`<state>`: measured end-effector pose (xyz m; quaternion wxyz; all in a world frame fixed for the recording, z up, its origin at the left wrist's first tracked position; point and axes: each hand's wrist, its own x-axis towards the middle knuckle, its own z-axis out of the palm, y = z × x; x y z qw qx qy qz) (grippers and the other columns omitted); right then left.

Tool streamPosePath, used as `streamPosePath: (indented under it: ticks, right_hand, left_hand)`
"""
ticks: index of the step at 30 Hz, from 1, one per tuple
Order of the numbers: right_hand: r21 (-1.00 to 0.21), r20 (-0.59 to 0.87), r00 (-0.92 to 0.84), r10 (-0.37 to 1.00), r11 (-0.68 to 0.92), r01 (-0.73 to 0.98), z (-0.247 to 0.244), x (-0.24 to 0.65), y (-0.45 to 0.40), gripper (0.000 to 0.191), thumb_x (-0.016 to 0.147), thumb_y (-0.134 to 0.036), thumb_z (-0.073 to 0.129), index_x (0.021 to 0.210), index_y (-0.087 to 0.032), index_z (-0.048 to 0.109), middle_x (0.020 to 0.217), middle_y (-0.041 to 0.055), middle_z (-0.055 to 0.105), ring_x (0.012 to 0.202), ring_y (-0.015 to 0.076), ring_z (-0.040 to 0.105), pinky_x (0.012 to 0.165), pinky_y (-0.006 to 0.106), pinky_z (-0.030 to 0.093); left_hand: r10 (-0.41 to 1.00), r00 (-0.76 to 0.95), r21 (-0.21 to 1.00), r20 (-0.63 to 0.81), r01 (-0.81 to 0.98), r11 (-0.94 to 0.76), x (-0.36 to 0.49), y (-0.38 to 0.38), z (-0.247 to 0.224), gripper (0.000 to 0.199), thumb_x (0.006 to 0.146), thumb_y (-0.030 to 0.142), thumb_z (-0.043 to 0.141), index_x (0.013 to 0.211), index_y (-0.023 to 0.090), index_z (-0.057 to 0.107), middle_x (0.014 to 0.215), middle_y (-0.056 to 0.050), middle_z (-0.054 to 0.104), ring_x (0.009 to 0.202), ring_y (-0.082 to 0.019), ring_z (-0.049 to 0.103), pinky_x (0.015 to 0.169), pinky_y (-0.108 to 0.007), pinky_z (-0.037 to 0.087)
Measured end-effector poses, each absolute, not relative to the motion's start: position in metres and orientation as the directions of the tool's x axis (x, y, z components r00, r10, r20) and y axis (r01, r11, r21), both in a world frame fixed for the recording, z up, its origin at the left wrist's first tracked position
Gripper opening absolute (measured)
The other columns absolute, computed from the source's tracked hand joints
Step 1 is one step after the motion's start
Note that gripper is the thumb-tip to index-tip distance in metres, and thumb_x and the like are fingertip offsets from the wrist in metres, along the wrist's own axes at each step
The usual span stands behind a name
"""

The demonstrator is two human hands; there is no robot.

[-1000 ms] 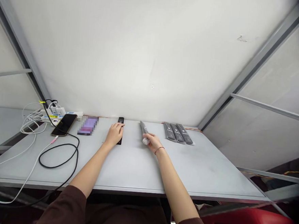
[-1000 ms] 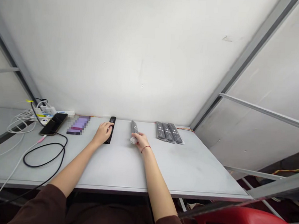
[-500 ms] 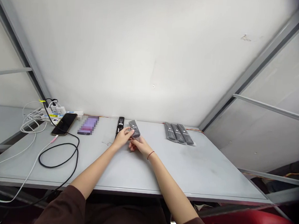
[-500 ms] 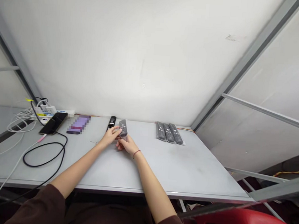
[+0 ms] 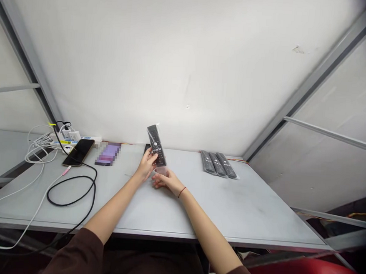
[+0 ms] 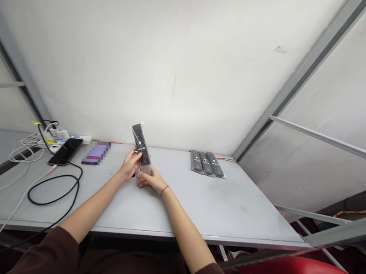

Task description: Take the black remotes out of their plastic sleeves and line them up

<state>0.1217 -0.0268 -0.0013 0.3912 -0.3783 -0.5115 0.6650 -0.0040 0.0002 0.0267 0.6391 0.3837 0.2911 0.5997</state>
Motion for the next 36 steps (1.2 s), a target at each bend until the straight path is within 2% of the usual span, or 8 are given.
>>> streamPosePath:
  ticks: [5, 14, 22, 25, 29, 32, 36]
  right_hand:
    - [-0.955, -0.129, -0.449, 0.884, -0.233, -0.183, -0.001, 0.12, -0.029, 0.037, 0.066, -0.03, 0.074, 0.096, -0.015, 0.057, 0.089, 0.007, 0.065, 0.065, 0.0148, 0.064, 0.059, 0.028, 0.055]
    - [-0.93, -0.123, -0.51, 0.851, -0.279, -0.241, -0.002, 0.123, -0.028, 0.037, 0.067, -0.028, 0.075, 0.098, -0.013, 0.06, 0.094, 0.0083, 0.066, 0.073, 0.016, 0.066, 0.069, 0.029, 0.055]
    - [-0.926, -0.147, -0.546, 0.825, -0.308, -0.217, 0.0, 0.121, -0.031, 0.038, 0.063, -0.027, 0.076, 0.093, -0.013, 0.058, 0.086, 0.0066, 0.066, 0.066, 0.0163, 0.066, 0.063, 0.03, 0.055]
    - [-0.954, -0.122, -0.52, 0.846, -0.244, -0.174, 0.0, 0.119, -0.031, 0.028, 0.063, -0.028, 0.074, 0.079, -0.013, 0.058, 0.072, 0.0039, 0.063, 0.055, 0.0141, 0.061, 0.054, 0.029, 0.052]
    - [-0.999, 0.01, -0.418, 0.908, -0.004, -0.032, 0.0, 0.121, -0.03, 0.02, 0.068, -0.028, 0.067, 0.066, -0.017, 0.051, 0.049, -0.0025, 0.054, 0.04, 0.0096, 0.048, 0.041, 0.023, 0.041]
    - [-0.994, 0.061, -0.371, 0.927, 0.089, 0.059, 0.001, 0.125, -0.028, 0.023, 0.068, -0.029, 0.068, 0.077, -0.019, 0.049, 0.045, -0.0068, 0.049, 0.036, 0.0085, 0.042, 0.037, 0.021, 0.034]
    - [-0.99, 0.026, -0.365, 0.931, 0.075, 0.121, 0.001, 0.129, -0.026, 0.034, 0.066, -0.031, 0.069, 0.091, -0.021, 0.048, 0.049, -0.0092, 0.047, 0.035, 0.0077, 0.041, 0.035, 0.019, 0.031]
  left_hand:
    - [0.991, 0.081, 0.83, 0.103, -0.557, -0.041, -0.001, -0.003, 0.03, 0.051, 0.079, 0.03, 0.06, 0.125, 0.022, 0.041, 0.1, -0.007, 0.064, 0.088, -0.018, 0.064, 0.074, -0.031, 0.052]
    - [0.992, 0.09, 0.778, 0.091, -0.628, -0.014, 0.0, -0.007, 0.036, 0.053, 0.081, 0.037, 0.058, 0.13, 0.024, 0.041, 0.087, -0.005, 0.067, 0.067, -0.015, 0.064, 0.066, -0.032, 0.052]
    - [0.992, 0.05, 0.715, 0.115, -0.697, -0.048, -0.005, -0.004, 0.039, 0.052, 0.085, 0.035, 0.053, 0.134, 0.027, 0.038, 0.091, -0.005, 0.069, 0.082, -0.017, 0.066, 0.073, -0.031, 0.052]
    - [0.993, 0.025, 0.697, 0.117, -0.715, -0.064, -0.007, -0.003, 0.041, 0.053, 0.085, 0.037, 0.053, 0.135, 0.029, 0.036, 0.095, -0.005, 0.069, 0.085, -0.018, 0.066, 0.076, -0.031, 0.051]
    - [0.995, 0.051, 0.725, 0.086, -0.688, -0.028, -0.004, -0.002, 0.037, 0.045, 0.086, 0.043, 0.051, 0.127, 0.025, 0.047, 0.106, -0.007, 0.066, 0.09, -0.02, 0.065, 0.076, -0.031, 0.052]
    - [0.997, 0.058, 0.743, 0.045, -0.669, 0.005, -0.004, -0.001, 0.036, 0.042, 0.087, 0.045, 0.047, 0.12, 0.02, 0.052, 0.109, -0.009, 0.065, 0.089, -0.021, 0.065, 0.074, -0.032, 0.052]
    - [0.99, -0.115, 0.672, 0.076, -0.728, -0.136, -0.027, 0.01, 0.046, 0.037, 0.09, 0.043, 0.04, 0.123, 0.029, 0.047, 0.108, -0.005, 0.065, 0.089, -0.019, 0.065, 0.075, -0.032, 0.052]
